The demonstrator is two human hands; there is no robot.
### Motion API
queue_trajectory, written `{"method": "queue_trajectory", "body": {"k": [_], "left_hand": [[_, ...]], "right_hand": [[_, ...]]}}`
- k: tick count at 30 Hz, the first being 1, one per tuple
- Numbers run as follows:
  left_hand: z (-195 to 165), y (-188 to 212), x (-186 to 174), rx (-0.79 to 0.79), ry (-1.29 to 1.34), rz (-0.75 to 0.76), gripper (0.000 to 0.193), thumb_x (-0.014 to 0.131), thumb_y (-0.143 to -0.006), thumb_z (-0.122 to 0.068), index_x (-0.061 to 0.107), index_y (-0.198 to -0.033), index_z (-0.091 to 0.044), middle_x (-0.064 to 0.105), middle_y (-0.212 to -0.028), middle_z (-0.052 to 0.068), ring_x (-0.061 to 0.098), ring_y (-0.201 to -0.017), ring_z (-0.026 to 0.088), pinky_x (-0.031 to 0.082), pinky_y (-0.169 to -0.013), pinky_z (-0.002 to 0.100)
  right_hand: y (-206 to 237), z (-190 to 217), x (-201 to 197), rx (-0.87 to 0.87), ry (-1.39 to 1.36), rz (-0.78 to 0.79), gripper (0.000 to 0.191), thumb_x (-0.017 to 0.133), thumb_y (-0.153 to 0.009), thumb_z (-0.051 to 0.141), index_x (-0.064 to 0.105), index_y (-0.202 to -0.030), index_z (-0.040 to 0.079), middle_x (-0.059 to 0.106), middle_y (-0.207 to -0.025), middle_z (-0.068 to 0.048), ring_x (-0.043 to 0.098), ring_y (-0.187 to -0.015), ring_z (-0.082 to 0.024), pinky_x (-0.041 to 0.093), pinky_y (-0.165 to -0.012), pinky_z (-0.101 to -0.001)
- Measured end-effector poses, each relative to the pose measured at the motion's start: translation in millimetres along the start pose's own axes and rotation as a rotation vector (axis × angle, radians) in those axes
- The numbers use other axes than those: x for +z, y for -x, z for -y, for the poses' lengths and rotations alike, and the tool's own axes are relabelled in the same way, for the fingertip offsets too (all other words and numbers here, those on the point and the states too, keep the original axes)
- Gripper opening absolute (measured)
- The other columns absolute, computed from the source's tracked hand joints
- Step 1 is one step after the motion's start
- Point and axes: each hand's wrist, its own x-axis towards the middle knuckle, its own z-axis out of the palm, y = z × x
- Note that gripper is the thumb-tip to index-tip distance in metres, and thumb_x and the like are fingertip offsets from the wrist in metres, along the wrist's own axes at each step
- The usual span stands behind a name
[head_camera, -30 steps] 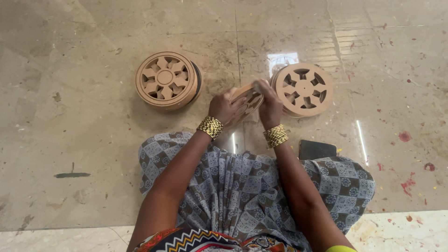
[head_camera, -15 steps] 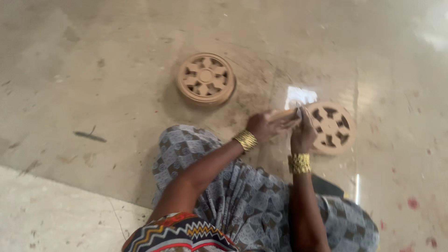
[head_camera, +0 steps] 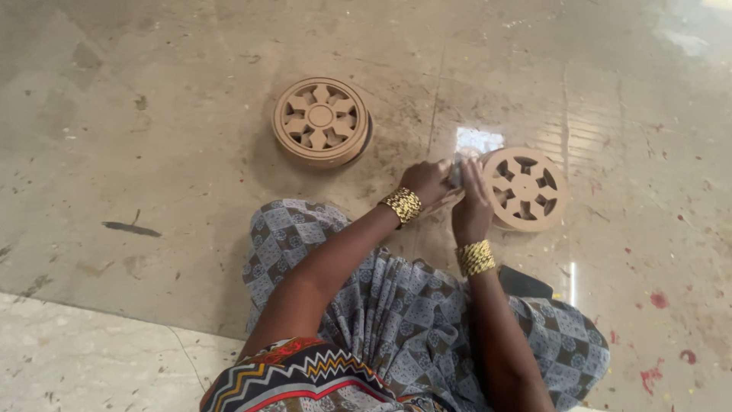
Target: The person sits cross-legged on a tiled floor and sands decorative wooden wheel-shaped pieces with a sanding block, rubbing the faces and edges of one piece at a time and setting worked pieces aside with the others.
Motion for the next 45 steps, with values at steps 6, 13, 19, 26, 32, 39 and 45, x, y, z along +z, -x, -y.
{"method": "queue_trajectory", "body": {"k": [6, 13, 19, 26, 32, 39, 45], "left_hand": [[14.6, 12.9, 16.7, 0.029, -0.035, -0.064, 0.052, 0.074, -0.089, -0.051, 0.07, -0.116, -0.006, 0.073, -0.074, 0.016, 0.073, -0.064, 0.029, 0.06, -0.062, 0.042], [15.4, 24.5, 7.9, 0.033, 0.05, -0.124, 0.046, 0.071, -0.09, -0.043, 0.071, -0.118, -0.007, 0.074, -0.075, 0.017, 0.073, -0.064, 0.033, 0.059, -0.061, 0.044], [16.7, 22.1, 6.3, -0.247, 0.357, -0.141, 0.056, 0.047, -0.108, -0.05, 0.072, -0.118, -0.001, 0.078, -0.092, 0.022, 0.077, -0.083, 0.031, 0.06, -0.077, 0.041], [34.5, 3.7, 12.1, -0.244, 0.928, -0.306, 0.063, 0.041, -0.105, -0.05, 0.057, -0.14, 0.0, 0.069, -0.132, 0.021, 0.067, -0.123, 0.029, 0.051, -0.103, 0.035], [41.5, 7.8, 14.2, -0.33, 0.849, -0.313, 0.059, 0.045, -0.104, -0.046, 0.055, -0.142, -0.001, 0.071, -0.129, 0.018, 0.067, -0.122, 0.027, 0.051, -0.102, 0.035], [15.8, 6.0, 22.8, -0.285, 0.862, -0.42, 0.057, 0.046, -0.104, -0.045, 0.059, -0.141, -0.003, 0.07, -0.13, 0.02, 0.068, -0.121, 0.033, 0.053, -0.1, 0.037], [10.7, 11.3, 19.3, -0.331, 0.699, -0.404, 0.062, 0.046, -0.102, -0.049, 0.056, -0.144, -0.004, 0.07, -0.125, 0.024, 0.069, -0.117, 0.035, 0.055, -0.098, 0.039]], "right_hand": [[3.1, -2.9, 3.7, 0.264, -0.14, 0.091, 0.056, 0.053, -0.094, -0.011, 0.062, -0.142, 0.016, 0.065, -0.14, -0.011, 0.075, -0.108, -0.027, 0.063, -0.087, -0.0349], [7.4, -3.0, 13.5, 0.472, -0.131, 0.208, 0.047, 0.055, -0.1, -0.006, 0.062, -0.141, 0.014, 0.067, -0.135, -0.012, 0.073, -0.076, -0.027, 0.06, -0.067, -0.0364], [17.6, 18.4, 26.9, 0.903, -0.936, 0.153, 0.032, 0.061, -0.103, 0.006, 0.069, -0.133, 0.01, 0.077, -0.115, -0.014, 0.075, -0.095, -0.021, 0.064, -0.085, -0.0352], [38.1, 60.3, 43.7, 0.383, -0.37, 0.211, 0.057, 0.055, -0.1, 0.002, 0.045, -0.156, 0.01, 0.068, -0.121, -0.028, 0.069, -0.107, -0.036, 0.056, -0.093, -0.0426], [46.0, 49.9, 46.8, 0.376, -0.39, 0.288, 0.057, 0.053, -0.1, 0.005, 0.045, -0.156, 0.015, 0.071, -0.121, -0.025, 0.073, -0.105, -0.032, 0.059, -0.086, -0.0398], [42.8, 36.8, 48.1, 0.526, -0.441, 0.368, 0.057, 0.05, -0.103, 0.008, 0.041, -0.157, 0.021, 0.074, -0.114, -0.019, 0.074, -0.082, -0.02, 0.06, -0.071, -0.0359], [38.7, 39.7, 49.9, 0.644, -0.442, 0.383, 0.063, 0.048, -0.102, 0.004, 0.042, -0.162, 0.024, 0.073, -0.124, -0.025, 0.073, -0.103, -0.031, 0.058, -0.087, -0.041]]}}
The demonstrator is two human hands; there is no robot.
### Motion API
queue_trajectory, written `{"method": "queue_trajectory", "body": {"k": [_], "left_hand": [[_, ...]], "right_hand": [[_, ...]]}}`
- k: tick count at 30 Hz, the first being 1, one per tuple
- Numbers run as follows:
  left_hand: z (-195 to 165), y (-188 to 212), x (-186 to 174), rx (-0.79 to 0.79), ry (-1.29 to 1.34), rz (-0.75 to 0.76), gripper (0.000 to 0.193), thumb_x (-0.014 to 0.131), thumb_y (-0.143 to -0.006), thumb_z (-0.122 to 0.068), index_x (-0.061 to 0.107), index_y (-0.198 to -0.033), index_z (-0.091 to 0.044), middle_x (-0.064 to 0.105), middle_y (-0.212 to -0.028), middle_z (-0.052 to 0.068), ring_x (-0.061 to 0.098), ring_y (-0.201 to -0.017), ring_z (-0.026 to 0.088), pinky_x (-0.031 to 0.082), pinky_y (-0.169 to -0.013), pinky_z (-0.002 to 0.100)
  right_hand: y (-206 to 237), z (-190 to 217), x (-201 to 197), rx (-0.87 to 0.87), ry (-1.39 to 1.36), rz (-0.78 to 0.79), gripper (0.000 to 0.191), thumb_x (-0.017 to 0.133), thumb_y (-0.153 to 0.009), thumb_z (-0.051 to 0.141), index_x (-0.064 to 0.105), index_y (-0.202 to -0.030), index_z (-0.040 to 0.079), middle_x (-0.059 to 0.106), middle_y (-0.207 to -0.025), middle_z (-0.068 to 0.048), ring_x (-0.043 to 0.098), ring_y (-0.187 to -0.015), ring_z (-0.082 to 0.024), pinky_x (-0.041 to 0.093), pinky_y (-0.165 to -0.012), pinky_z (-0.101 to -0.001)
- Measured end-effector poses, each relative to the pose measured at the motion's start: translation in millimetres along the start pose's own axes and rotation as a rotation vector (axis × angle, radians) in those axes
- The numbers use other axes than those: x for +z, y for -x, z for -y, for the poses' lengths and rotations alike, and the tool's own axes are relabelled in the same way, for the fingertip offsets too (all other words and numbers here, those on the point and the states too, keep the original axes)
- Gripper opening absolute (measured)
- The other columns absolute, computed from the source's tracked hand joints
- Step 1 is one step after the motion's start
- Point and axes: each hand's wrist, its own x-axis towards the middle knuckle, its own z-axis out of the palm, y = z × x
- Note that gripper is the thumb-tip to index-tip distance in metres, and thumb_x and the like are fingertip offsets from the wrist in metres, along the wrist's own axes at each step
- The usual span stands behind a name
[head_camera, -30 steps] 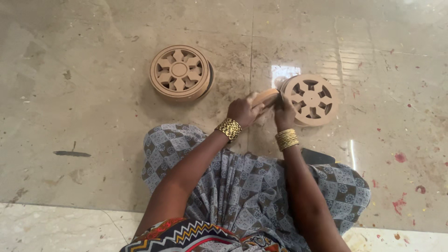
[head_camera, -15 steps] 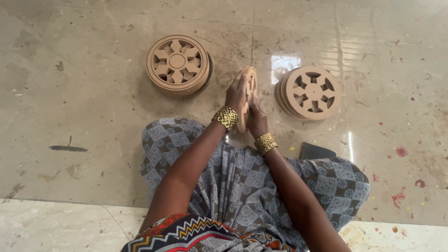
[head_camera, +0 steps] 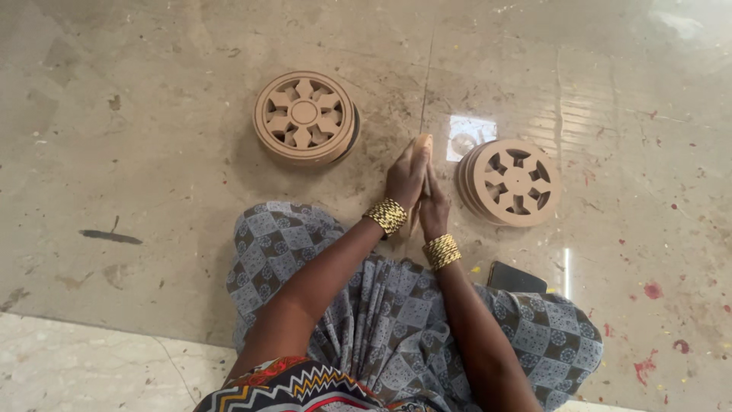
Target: The person sits cross-legged on a tiled floor and sands decorative wooden wheel-shaped pieces with a sanding block, rubbing the faces and edges of one piece at a time and setting worked pieces aside with the others.
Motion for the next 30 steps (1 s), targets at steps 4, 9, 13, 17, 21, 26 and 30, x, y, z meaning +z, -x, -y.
{"method": "queue_trajectory", "body": {"k": [4, 9, 13, 17, 21, 26, 30], "left_hand": [[-10.9, -9.9, -10.7, -0.078, 0.1, -0.019, 0.063, 0.044, -0.104, -0.05, 0.057, -0.142, -0.003, 0.072, -0.124, 0.023, 0.07, -0.117, 0.034, 0.054, -0.098, 0.039], [-20.0, 6.7, -2.0, -0.306, -0.079, 0.144, 0.059, 0.037, -0.106, -0.044, 0.051, -0.152, -0.01, 0.07, -0.121, 0.031, 0.069, -0.111, 0.043, 0.055, -0.092, 0.047], [-8.3, 11.9, 5.6, 0.143, -0.03, -0.002, 0.06, 0.054, -0.101, -0.043, 0.057, -0.14, 0.003, 0.067, -0.129, 0.027, 0.066, -0.12, 0.038, 0.053, -0.101, 0.041], [6.7, -1.8, 11.0, 0.194, -0.023, -0.016, 0.056, 0.052, -0.104, -0.041, 0.059, -0.138, 0.002, 0.066, -0.133, 0.026, 0.064, -0.126, 0.036, 0.05, -0.107, 0.04], [9.2, -10.0, 15.6, 0.147, -0.089, 0.047, 0.057, 0.05, -0.104, -0.044, 0.058, -0.139, 0.0, 0.064, -0.135, 0.025, 0.061, -0.127, 0.035, 0.048, -0.107, 0.039], [0.7, -6.4, 9.0, 0.138, -0.059, 0.04, 0.053, 0.039, -0.109, -0.043, 0.062, -0.139, -0.005, 0.068, -0.134, 0.02, 0.064, -0.127, 0.033, 0.048, -0.108, 0.038], [-2.6, 0.4, 2.2, 0.249, -0.023, 0.056, 0.05, 0.039, -0.11, -0.039, 0.062, -0.139, -0.006, 0.067, -0.134, 0.019, 0.063, -0.124, 0.033, 0.049, -0.105, 0.039]], "right_hand": [[3.2, 3.6, 4.9, -0.387, -0.056, -0.044, 0.068, 0.045, -0.094, -0.004, 0.042, -0.16, 0.012, 0.051, -0.153, -0.027, 0.051, -0.14, -0.036, 0.046, -0.111, -0.0435], [-6.7, 2.0, 2.3, -0.115, -0.129, -0.165, 0.055, 0.049, -0.101, 0.012, 0.043, -0.155, 0.014, 0.053, -0.157, -0.013, 0.062, -0.118, -0.034, 0.052, -0.098, -0.0419], [-22.7, -7.3, -12.3, -0.408, -0.09, -0.355, 0.049, 0.049, -0.107, 0.013, 0.048, -0.155, 0.008, 0.055, -0.156, -0.017, 0.057, -0.143, -0.029, 0.048, -0.117, -0.0393], [-27.7, -18.0, -24.4, -0.151, -0.864, -0.305, 0.05, 0.043, -0.112, 0.029, 0.047, -0.154, 0.001, 0.054, -0.155, -0.022, 0.058, -0.141, -0.027, 0.048, -0.116, -0.0362], [-17.6, -19.9, -17.2, 0.208, -0.517, -0.021, 0.056, 0.041, -0.111, 0.036, 0.03, -0.158, 0.007, 0.035, -0.157, -0.015, 0.041, -0.135, -0.021, 0.041, -0.1, -0.0313], [-9.5, -8.5, 3.5, 0.294, -0.409, -0.043, 0.052, 0.042, -0.114, 0.032, 0.055, -0.157, 0.006, 0.067, -0.095, -0.033, 0.054, -0.078, -0.024, 0.043, -0.07, -0.0387], [-15.3, 0.1, 8.3, -0.18, -0.518, -0.086, 0.048, 0.042, -0.112, 0.032, 0.052, -0.146, -0.001, 0.067, -0.129, -0.011, 0.065, -0.114, -0.014, 0.053, -0.095, -0.0282]]}}
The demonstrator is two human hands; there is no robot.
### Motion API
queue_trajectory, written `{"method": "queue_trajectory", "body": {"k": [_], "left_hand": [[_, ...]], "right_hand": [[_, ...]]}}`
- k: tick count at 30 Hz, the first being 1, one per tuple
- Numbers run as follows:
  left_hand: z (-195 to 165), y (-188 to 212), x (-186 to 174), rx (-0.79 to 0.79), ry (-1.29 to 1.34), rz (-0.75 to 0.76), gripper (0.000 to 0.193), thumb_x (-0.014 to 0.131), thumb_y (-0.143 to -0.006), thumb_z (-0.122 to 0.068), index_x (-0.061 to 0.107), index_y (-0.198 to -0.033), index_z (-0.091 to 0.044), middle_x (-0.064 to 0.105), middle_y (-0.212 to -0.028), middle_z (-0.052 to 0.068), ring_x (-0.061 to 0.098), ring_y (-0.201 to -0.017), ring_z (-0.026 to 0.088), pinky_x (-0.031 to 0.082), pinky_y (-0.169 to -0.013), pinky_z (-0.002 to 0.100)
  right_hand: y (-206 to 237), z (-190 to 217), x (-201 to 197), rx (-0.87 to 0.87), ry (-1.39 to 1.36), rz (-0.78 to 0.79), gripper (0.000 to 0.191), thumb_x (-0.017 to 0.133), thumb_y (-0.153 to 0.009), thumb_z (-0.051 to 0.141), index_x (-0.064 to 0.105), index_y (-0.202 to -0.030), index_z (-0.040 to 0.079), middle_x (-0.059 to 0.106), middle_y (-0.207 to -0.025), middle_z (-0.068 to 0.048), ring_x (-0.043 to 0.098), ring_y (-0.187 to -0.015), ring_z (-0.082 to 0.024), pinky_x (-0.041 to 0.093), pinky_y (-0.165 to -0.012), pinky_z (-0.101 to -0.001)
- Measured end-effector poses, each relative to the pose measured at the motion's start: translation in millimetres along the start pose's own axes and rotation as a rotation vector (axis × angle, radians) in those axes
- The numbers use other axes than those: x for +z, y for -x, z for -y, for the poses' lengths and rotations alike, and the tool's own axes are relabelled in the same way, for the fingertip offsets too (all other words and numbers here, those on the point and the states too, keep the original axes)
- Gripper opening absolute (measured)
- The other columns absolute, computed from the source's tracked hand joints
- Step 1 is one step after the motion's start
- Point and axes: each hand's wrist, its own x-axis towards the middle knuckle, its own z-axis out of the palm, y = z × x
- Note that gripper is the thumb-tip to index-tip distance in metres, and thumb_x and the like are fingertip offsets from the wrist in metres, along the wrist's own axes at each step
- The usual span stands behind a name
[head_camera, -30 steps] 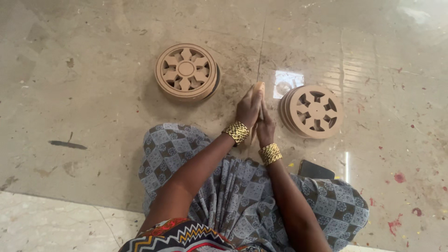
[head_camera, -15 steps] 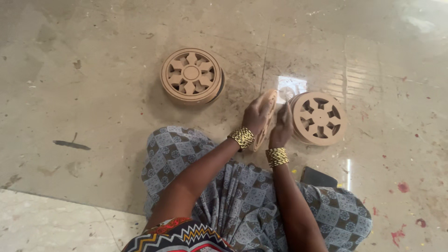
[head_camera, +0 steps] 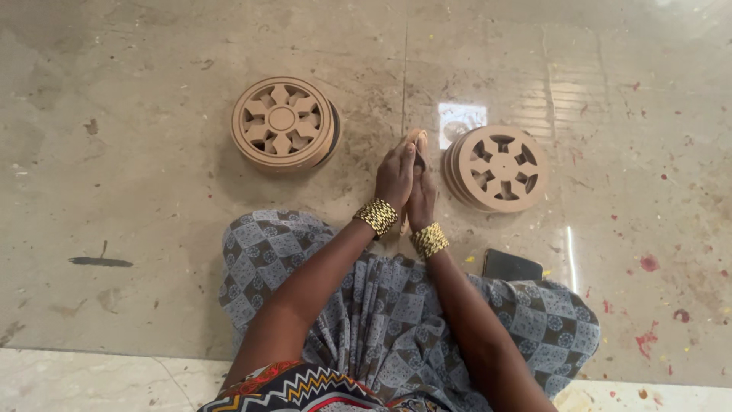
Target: The person sits cross-legged on a tiled floor and sands decorative wooden wheel-shaped pieces with a sanding block, rubbing the faces and edges of one piece at a time and setting worked pieces aside with the others.
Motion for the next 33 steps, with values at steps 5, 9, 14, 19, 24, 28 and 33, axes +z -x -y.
{"method": "queue_trajectory", "body": {"k": [5, 9, 14, 19, 24, 28, 33], "left_hand": [[4.9, 0.5, -5.1, 0.008, -0.078, 0.047, 0.048, 0.043, -0.109, -0.039, 0.064, -0.137, -0.007, 0.071, -0.127, 0.018, 0.066, -0.119, 0.033, 0.05, -0.104, 0.039], [8.9, 4.5, -4.8, -0.053, -0.074, 0.046, 0.051, 0.044, -0.109, -0.04, 0.06, -0.138, -0.002, 0.067, -0.128, 0.024, 0.064, -0.121, 0.036, 0.049, -0.105, 0.041], [10.6, -0.7, 0.9, -0.144, -0.087, 0.012, 0.055, 0.043, -0.106, -0.044, 0.061, -0.138, -0.003, 0.069, -0.124, 0.024, 0.066, -0.118, 0.036, 0.051, -0.102, 0.04], [22.6, -3.6, -2.7, -0.206, 0.005, 0.033, 0.058, 0.041, -0.107, -0.048, 0.061, -0.138, -0.005, 0.068, -0.131, 0.022, 0.065, -0.123, 0.034, 0.051, -0.103, 0.039], [32.0, 5.7, 0.6, -0.221, -0.004, 0.024, 0.06, 0.044, -0.105, -0.051, 0.059, -0.141, -0.006, 0.068, -0.133, 0.021, 0.065, -0.123, 0.033, 0.052, -0.101, 0.038], [24.2, -2.5, -1.2, -0.177, 0.084, -0.021, 0.06, 0.042, -0.107, -0.049, 0.055, -0.145, -0.006, 0.065, -0.138, 0.02, 0.065, -0.125, 0.03, 0.052, -0.102, 0.037], [1.2, -11.8, -18.1, -0.394, 0.008, 0.128, 0.059, 0.035, -0.109, -0.048, 0.05, -0.153, -0.012, 0.073, -0.125, 0.019, 0.071, -0.112, 0.031, 0.056, -0.093, 0.039]], "right_hand": [[-8.5, 3.3, -5.4, -0.024, -0.012, -0.156, 0.049, 0.047, -0.112, 0.032, 0.054, -0.145, -0.003, 0.067, -0.133, -0.016, 0.064, -0.118, -0.018, 0.053, -0.096, -0.0304], [-5.0, 6.8, -12.5, 0.17, -0.028, -0.389, 0.044, 0.048, -0.113, 0.031, 0.063, -0.137, -0.003, 0.073, -0.122, -0.021, 0.073, -0.106, -0.025, 0.063, -0.088, -0.0311], [9.5, 17.0, -10.0, -0.241, 0.285, -0.205, 0.051, 0.046, -0.109, 0.017, 0.041, -0.158, 0.002, 0.053, -0.153, -0.019, 0.061, -0.133, -0.025, 0.055, -0.11, -0.0352], [9.1, 33.8, -9.6, -0.326, 0.214, -0.137, 0.048, 0.041, -0.112, 0.002, 0.043, -0.16, 0.009, 0.05, -0.16, -0.02, 0.053, -0.145, -0.03, 0.046, -0.12, -0.0394], [4.9, 41.8, -12.0, 0.025, 0.661, -0.205, 0.052, 0.037, -0.108, 0.004, 0.045, -0.157, 0.019, 0.066, -0.142, -0.018, 0.068, -0.122, -0.028, 0.057, -0.101, -0.0356], [8.5, 32.3, -4.9, 0.2, 0.765, 0.016, 0.052, 0.046, -0.108, 0.011, 0.045, -0.159, 0.025, 0.074, -0.113, -0.015, 0.076, -0.085, -0.028, 0.061, -0.077, -0.0399], [0.6, 4.8, 2.1, -0.43, 0.646, -0.081, 0.049, 0.045, -0.111, 0.005, 0.039, -0.157, 0.02, 0.06, -0.142, -0.016, 0.073, -0.093, -0.039, 0.062, -0.08, -0.0441]]}}
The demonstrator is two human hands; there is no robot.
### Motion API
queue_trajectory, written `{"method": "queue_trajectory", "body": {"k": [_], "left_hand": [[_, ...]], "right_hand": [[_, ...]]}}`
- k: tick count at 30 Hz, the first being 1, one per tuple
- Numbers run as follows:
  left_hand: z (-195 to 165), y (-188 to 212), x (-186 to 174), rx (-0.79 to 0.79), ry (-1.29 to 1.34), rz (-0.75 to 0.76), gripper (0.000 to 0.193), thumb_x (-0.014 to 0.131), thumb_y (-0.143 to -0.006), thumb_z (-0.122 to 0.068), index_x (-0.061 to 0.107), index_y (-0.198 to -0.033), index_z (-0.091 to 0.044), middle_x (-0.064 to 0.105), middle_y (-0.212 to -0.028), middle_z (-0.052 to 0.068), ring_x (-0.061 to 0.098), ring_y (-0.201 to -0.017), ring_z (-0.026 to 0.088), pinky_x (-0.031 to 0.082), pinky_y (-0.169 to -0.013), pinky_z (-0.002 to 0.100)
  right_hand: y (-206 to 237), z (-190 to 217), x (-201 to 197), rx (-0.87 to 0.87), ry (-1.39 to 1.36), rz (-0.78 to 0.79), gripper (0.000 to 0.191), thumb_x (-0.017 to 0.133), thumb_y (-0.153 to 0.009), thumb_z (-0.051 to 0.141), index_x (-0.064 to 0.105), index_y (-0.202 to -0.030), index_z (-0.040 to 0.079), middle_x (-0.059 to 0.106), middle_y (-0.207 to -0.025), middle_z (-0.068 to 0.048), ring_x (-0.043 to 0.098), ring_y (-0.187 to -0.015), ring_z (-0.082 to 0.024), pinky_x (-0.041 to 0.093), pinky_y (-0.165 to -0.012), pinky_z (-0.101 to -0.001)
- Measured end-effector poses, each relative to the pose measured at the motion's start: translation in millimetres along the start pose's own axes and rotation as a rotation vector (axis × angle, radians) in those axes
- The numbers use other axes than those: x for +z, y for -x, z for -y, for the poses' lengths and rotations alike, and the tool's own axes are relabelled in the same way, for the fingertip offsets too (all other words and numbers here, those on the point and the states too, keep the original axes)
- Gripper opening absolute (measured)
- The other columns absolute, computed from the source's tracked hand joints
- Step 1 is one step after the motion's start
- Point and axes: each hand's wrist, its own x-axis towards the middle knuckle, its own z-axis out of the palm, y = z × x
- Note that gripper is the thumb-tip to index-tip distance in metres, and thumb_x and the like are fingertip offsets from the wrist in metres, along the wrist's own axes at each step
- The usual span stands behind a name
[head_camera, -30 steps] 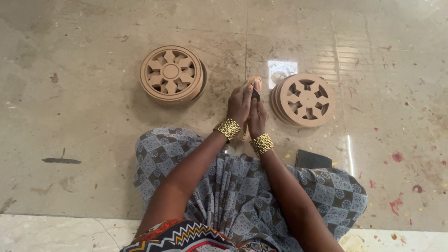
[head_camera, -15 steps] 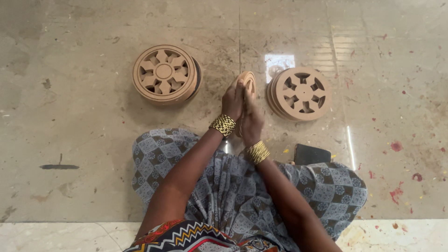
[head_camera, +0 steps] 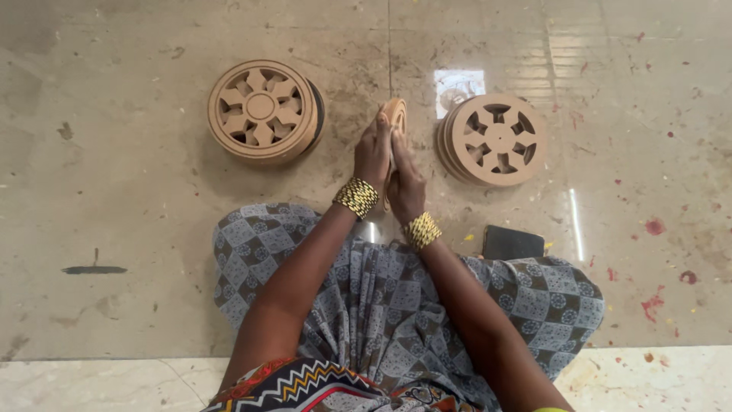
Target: The person sits cross-legged on a tiled floor and sands decorative wooden wheel-shaped pieces with a sanding block, rubbing the faces and edges of one piece at a time and setting worked pieces aside with the others.
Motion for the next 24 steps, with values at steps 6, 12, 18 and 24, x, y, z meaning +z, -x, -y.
{"method": "queue_trajectory", "body": {"k": [6, 12, 18, 24], "left_hand": [[-4.7, 8.4, -5.4, 0.325, -0.076, 0.006, 0.064, 0.047, -0.107, -0.052, 0.054, -0.146, -0.003, 0.07, -0.127, 0.023, 0.07, -0.116, 0.027, 0.056, -0.097, 0.036], [10.8, -18.8, 1.3, 0.049, -0.067, 0.004, 0.06, 0.045, -0.101, -0.048, 0.057, -0.146, -0.01, 0.073, -0.124, 0.019, 0.073, -0.109, 0.029, 0.057, -0.09, 0.036], [24.4, -26.3, -7.5, 0.225, 0.039, -0.055, 0.056, 0.049, -0.106, -0.044, 0.057, -0.143, -0.002, 0.067, -0.137, 0.019, 0.065, -0.127, 0.028, 0.051, -0.104, 0.034], [25.6, -20.3, -4.9, 0.191, 0.012, -0.045, 0.058, 0.047, -0.103, -0.045, 0.057, -0.144, -0.004, 0.068, -0.133, 0.018, 0.067, -0.122, 0.027, 0.053, -0.1, 0.033]], "right_hand": [[5.6, -29.2, 7.3, 0.34, -0.036, 0.157, 0.045, 0.058, -0.099, 0.006, 0.059, -0.144, 0.015, 0.074, -0.117, -0.018, 0.077, -0.086, -0.028, 0.063, -0.07, -0.04], [29.7, -17.0, 4.9, 0.451, 0.042, 0.387, 0.043, 0.059, -0.1, 0.009, 0.058, -0.143, 0.015, 0.077, -0.11, -0.019, 0.078, -0.083, -0.028, 0.061, -0.07, -0.0403], [33.5, 1.9, 4.2, 0.043, 0.026, 0.155, 0.062, 0.062, -0.097, 0.012, 0.04, -0.155, 0.012, 0.069, -0.128, -0.026, 0.075, -0.079, -0.035, 0.062, -0.066, -0.0428], [33.9, 2.3, 3.8, 0.192, 0.133, 0.321, 0.074, 0.065, -0.097, 0.016, 0.029, -0.162, 0.009, 0.069, -0.113, -0.024, 0.073, -0.074, -0.037, 0.06, -0.064, -0.0469]]}}
